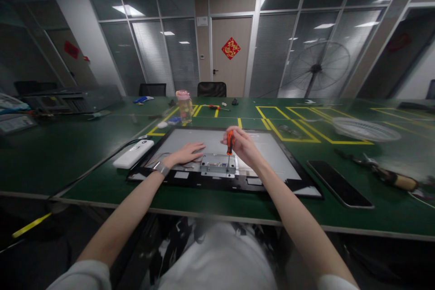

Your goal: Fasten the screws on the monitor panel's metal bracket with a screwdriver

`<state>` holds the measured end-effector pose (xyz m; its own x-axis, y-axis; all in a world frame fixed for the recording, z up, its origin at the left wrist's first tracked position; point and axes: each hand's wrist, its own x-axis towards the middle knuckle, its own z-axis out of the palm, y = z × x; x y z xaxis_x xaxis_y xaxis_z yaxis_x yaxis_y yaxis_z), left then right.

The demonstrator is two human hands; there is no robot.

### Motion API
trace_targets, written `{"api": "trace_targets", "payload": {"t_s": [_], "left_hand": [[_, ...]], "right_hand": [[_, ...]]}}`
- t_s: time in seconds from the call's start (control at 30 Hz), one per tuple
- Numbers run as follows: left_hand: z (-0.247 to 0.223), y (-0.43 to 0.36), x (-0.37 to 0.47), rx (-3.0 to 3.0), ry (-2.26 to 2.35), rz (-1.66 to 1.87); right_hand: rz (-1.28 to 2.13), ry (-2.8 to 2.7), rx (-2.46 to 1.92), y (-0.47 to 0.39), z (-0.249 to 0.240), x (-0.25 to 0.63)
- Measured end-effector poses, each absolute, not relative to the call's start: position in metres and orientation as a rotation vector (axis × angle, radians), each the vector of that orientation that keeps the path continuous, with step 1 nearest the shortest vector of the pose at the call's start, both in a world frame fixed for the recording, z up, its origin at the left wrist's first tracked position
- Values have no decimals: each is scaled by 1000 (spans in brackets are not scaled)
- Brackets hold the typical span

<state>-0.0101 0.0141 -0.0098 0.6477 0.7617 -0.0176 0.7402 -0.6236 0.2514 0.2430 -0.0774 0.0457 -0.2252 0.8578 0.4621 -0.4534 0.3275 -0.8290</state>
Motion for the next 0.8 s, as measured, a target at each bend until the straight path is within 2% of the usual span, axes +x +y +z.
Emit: {"api": "trace_targets", "payload": {"t_s": [0.8], "left_hand": [[-10,15,-10,2633,1219,132]], "right_hand": [[1223,-1256,-450,-76,45,244]]}}
